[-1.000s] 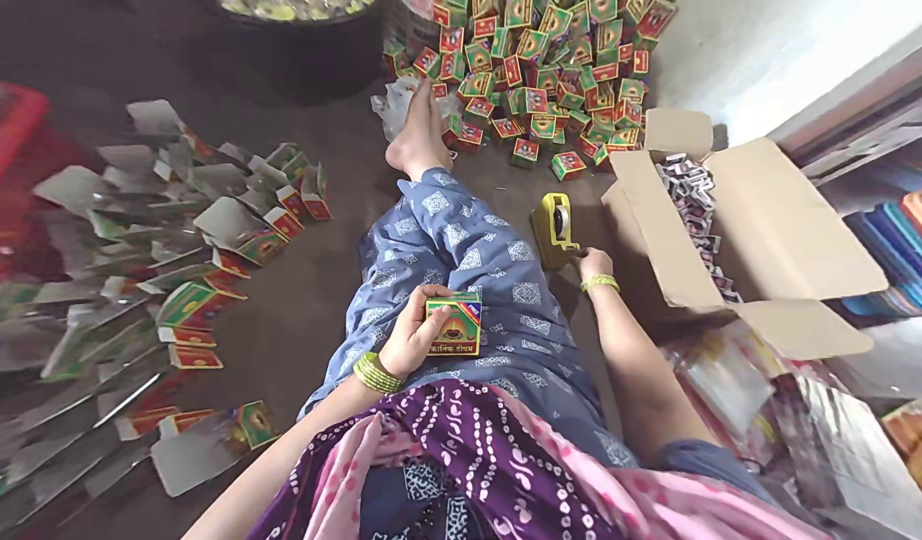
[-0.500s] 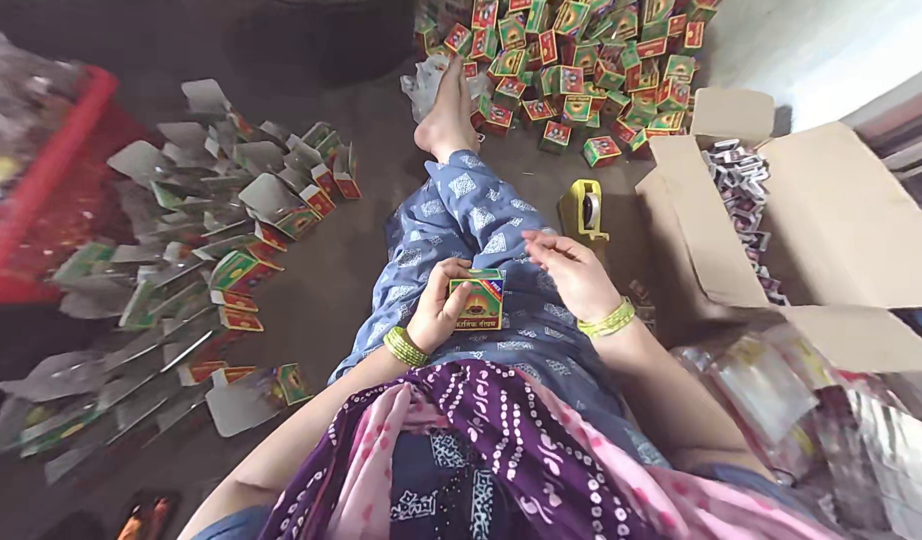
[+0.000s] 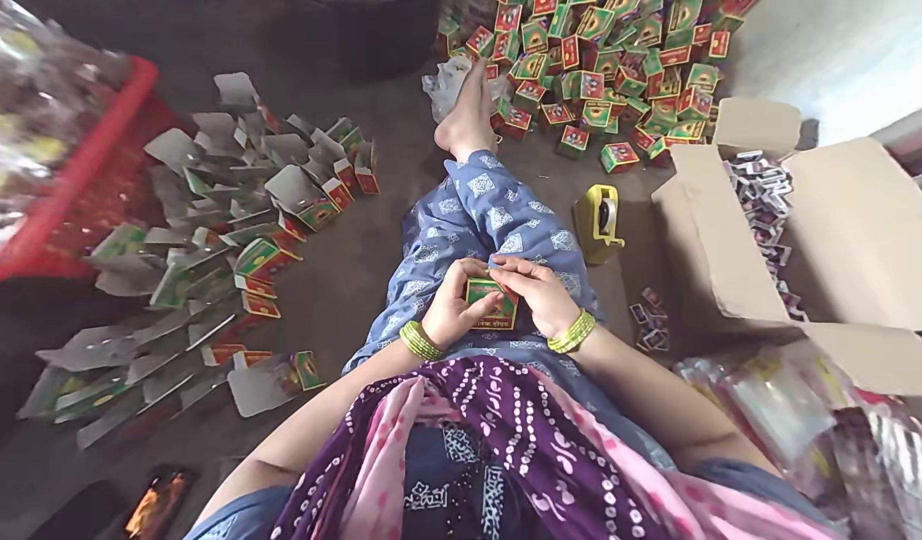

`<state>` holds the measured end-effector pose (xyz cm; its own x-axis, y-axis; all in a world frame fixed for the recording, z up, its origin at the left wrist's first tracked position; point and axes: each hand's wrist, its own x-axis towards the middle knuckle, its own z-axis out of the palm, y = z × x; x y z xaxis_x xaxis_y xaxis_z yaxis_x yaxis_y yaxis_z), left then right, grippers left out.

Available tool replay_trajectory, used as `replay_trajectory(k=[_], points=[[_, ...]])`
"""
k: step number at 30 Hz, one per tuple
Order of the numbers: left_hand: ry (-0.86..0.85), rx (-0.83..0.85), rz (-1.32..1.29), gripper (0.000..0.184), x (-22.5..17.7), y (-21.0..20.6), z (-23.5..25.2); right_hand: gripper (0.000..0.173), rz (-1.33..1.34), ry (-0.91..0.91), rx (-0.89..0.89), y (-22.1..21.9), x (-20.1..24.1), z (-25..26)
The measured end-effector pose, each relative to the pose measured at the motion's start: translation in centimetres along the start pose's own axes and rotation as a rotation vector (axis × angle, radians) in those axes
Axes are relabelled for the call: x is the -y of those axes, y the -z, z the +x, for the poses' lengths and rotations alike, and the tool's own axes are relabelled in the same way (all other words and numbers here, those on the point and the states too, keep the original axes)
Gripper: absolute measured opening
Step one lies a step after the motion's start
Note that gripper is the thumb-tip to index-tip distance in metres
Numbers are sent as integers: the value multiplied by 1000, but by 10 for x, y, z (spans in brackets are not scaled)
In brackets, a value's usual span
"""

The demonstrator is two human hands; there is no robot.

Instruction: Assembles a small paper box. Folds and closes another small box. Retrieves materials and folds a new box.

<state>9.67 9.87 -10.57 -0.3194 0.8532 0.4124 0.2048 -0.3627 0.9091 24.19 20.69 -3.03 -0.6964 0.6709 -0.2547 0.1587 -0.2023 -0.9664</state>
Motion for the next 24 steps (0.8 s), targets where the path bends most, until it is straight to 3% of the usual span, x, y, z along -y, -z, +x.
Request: replay_trajectory(k=[3, 6, 8, 11, 13, 15, 18, 20, 24], points=[[-20, 11, 73, 52, -4, 1, -2, 19, -98, -4, -85, -1, -3, 2], [24, 73, 158, 66, -17, 6, -4, 55, -171, 20, -112, -2, -3, 6], [41, 94, 112, 71, -19, 9, -5, 49, -211, 140, -64, 0, -6, 6], [52, 85, 3, 53, -17, 18, -1, 37, -364, 304, 103, 4, -12, -2], [185, 17, -64, 47, -19, 30, 5, 41, -524, 395, 117, 6, -18, -5], [380, -153, -29, 45, -20, 51, 14, 47, -563, 387, 118, 8, -19, -6], [477, -377, 456, 34, -7, 111, 18, 53, -611, 377, 123, 13, -19, -6], [530, -471, 791, 39, 2, 162, 13, 59, -668, 394, 121, 16, -22, -7], [813, -683, 1034, 57, 8, 244, -5, 59, -677, 360, 143, 16, -19, -8]])
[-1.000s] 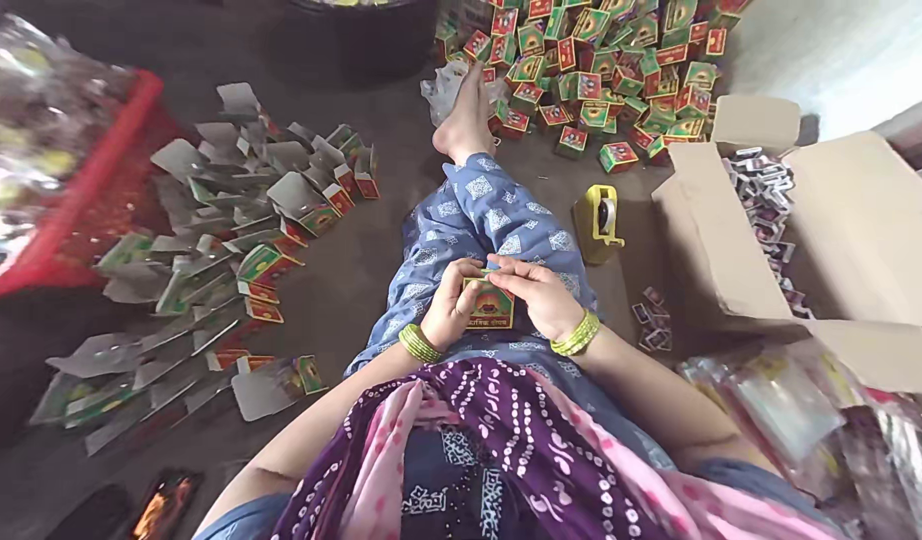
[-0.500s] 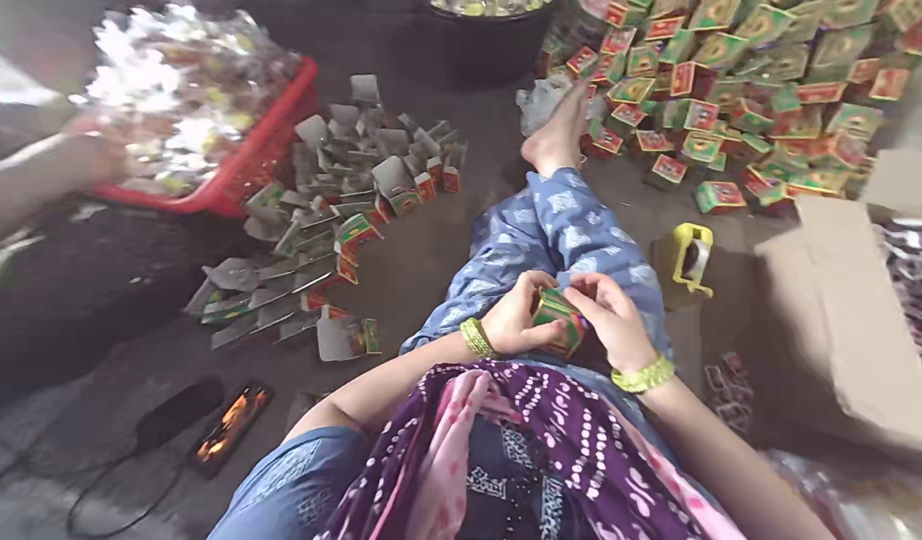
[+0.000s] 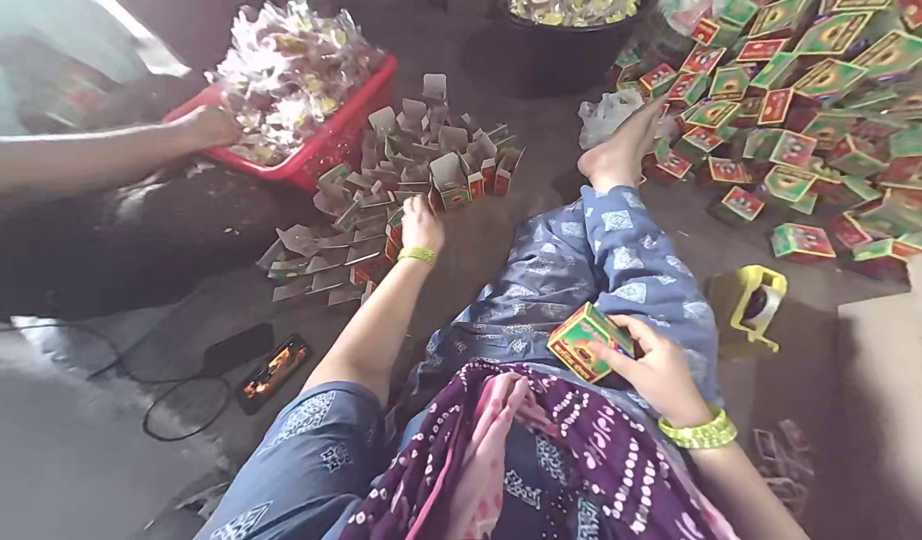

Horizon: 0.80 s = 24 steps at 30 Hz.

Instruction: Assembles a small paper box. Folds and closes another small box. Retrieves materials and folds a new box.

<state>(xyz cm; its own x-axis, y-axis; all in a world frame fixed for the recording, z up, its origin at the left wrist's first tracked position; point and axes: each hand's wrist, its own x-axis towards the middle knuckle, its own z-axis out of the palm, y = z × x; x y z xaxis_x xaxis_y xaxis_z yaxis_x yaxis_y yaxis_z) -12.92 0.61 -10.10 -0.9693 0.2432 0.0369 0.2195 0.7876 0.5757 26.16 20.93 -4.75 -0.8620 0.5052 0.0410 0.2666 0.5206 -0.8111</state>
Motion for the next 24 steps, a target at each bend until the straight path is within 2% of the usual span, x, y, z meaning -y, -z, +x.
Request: replay_trajectory(k=[2, 6, 8, 11, 13, 15, 16, 17, 18, 19, 21, 22, 24], points=[[54, 4, 119, 54, 19, 11, 13, 56, 21, -23, 14, 0, 0, 3], [13, 81, 299, 28, 34, 21, 17, 49, 191, -122, 52, 7, 1, 9], [-17, 127, 319, 32, 34, 24, 14, 47, 328, -254, 138, 15, 5, 14], [-157, 93, 252, 37, 33, 15, 3, 47, 407, -451, 362, 37, 17, 30], [-285, 26, 122, 37, 31, 7, -12, 48, 300, -542, 496, 57, 23, 45], [-451, -35, -48, 35, 26, 1, -28, 47, 127, -569, 541, 86, 29, 68], [-532, -55, -128, 34, 22, -1, -35, 45, 34, -546, 476, 106, 31, 82], [-606, -66, -196, 32, 15, -1, -42, 44, -19, -512, 332, 130, 33, 97], [-673, -73, -268, 31, 6, 0, -51, 42, -3, -462, 109, 157, 39, 111], [-734, -76, -344, 30, -4, 2, -60, 41, 102, -378, -176, 185, 45, 126], [-861, -88, -532, 23, -26, 6, -75, 51, 463, -173, -676, 236, 61, 152], [-915, -68, -643, 18, -36, 8, -81, 60, 605, -81, -789, 259, 68, 158], [-992, 0, -876, 20, -60, 12, -91, 65, 724, -2, -865, 277, 79, 157]])
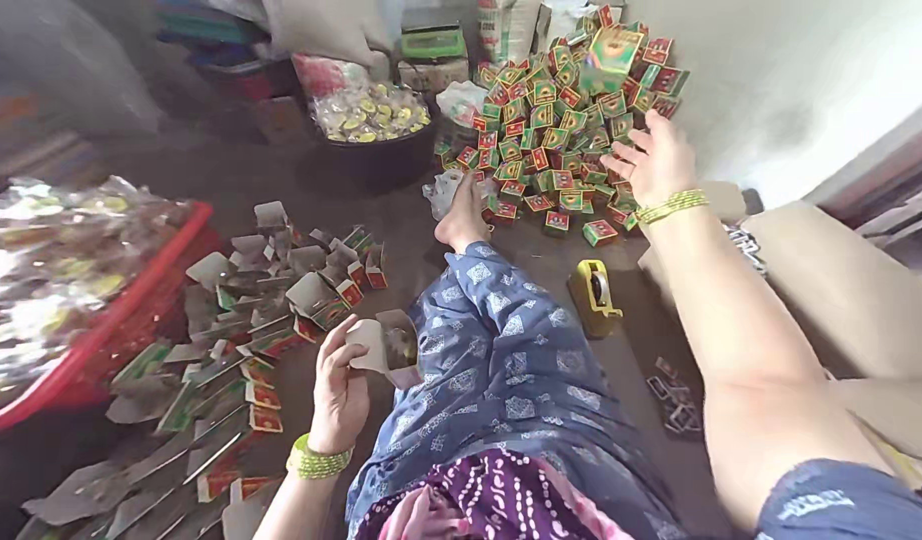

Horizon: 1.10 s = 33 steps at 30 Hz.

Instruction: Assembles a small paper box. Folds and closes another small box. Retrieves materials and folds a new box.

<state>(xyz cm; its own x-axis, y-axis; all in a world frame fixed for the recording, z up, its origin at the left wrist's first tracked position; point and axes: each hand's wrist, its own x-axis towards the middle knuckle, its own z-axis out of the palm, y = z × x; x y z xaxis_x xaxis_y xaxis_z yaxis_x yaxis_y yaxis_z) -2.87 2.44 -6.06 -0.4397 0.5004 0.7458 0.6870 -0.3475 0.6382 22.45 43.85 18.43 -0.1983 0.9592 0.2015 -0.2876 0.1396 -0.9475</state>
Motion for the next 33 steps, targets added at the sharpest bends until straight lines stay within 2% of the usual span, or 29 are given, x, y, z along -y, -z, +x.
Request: replay_trajectory(k=[2, 4, 9, 12, 14, 16, 18, 21, 23, 26, 29, 33], points=[[-7, 27, -180, 23, -20, -14, 11, 58, -118, 20, 90, 2, -9, -22], [61, 86, -366, 24, -36, -28, 13, 47, -337, -4, 245, 9, -38, -56], [450, 178, -916, 26, -53, -82, -10, 39, -765, -105, 595, 51, -121, -137], [702, 262, -1086, 43, -58, -106, -25, 36, -821, -181, 576, 92, -151, -163], [803, 338, -1100, 71, -64, -111, -24, 34, -890, -199, 480, 123, -160, -168], [791, 474, -1031, 98, -67, -110, -22, 32, -994, -182, 374, 154, -159, -169], [810, 558, -978, 108, -70, -107, -26, 29, -1102, -179, 257, 184, -151, -169], [832, 762, -616, 91, -76, -109, -22, 23, -1272, -214, 91, 226, -140, -170], [822, 895, -495, 78, -75, -113, -20, 23, -1384, -303, 48, 252, -141, -169], [761, 828, -538, 78, -71, -118, -21, 26, -1520, -437, 191, 281, -157, -171], [663, 676, -523, 81, -71, -128, -22, 29, -1662, -621, 355, 275, -173, -188], [478, 586, -507, 89, -53, -146, -31, 55, -1674, -662, 237, 281, -209, -196]])
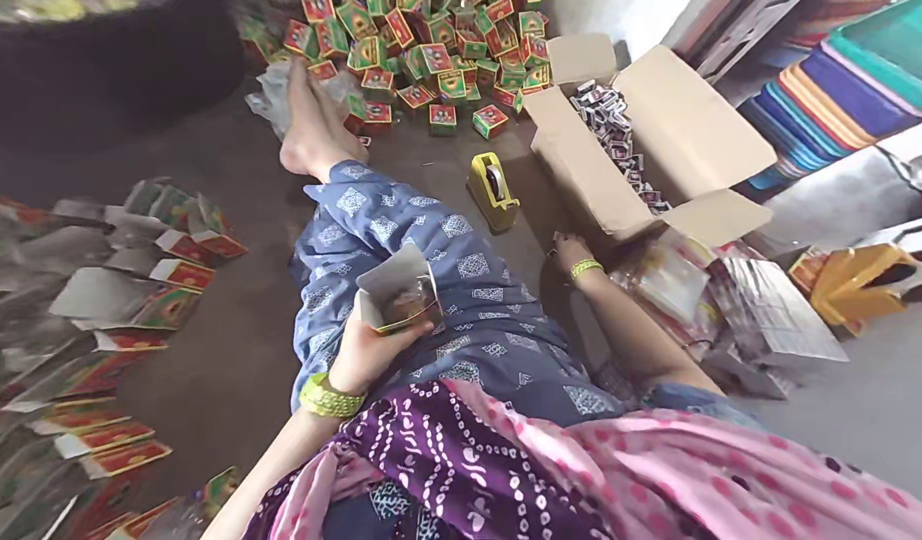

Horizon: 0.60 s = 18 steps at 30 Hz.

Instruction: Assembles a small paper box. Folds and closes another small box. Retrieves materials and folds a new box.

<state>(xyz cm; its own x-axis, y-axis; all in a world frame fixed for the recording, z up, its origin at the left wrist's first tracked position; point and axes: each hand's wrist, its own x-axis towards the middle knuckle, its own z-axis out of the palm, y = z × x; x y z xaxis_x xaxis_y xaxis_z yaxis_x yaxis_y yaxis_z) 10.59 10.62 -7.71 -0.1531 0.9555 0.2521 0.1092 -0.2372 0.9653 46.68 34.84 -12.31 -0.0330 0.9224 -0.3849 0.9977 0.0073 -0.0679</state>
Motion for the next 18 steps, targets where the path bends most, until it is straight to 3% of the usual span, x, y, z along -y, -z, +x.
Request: replay_trajectory(k=[4, 7, 11, 13, 16, 18], points=[[-18, -55, 52, 90, 22, 0, -3, 46, 59, -15, -79, -16, -5, 9], [-59, -91, 2, 85, 20, 3, -6, 59, 67, 4, -98, -13, -4, 11], [-86, -142, -62, 78, 18, 3, -8, 56, -18, 46, -32, -8, 7, 6], [-73, -162, -69, 77, 17, 3, -7, 52, 134, 103, -86, 0, 24, -1], [-61, -180, -45, 75, 19, 2, -7, 36, 520, 335, -286, 19, 64, -25], [-42, -185, -11, 77, 21, 2, -7, 33, 796, 529, -241, 40, 97, -57]])
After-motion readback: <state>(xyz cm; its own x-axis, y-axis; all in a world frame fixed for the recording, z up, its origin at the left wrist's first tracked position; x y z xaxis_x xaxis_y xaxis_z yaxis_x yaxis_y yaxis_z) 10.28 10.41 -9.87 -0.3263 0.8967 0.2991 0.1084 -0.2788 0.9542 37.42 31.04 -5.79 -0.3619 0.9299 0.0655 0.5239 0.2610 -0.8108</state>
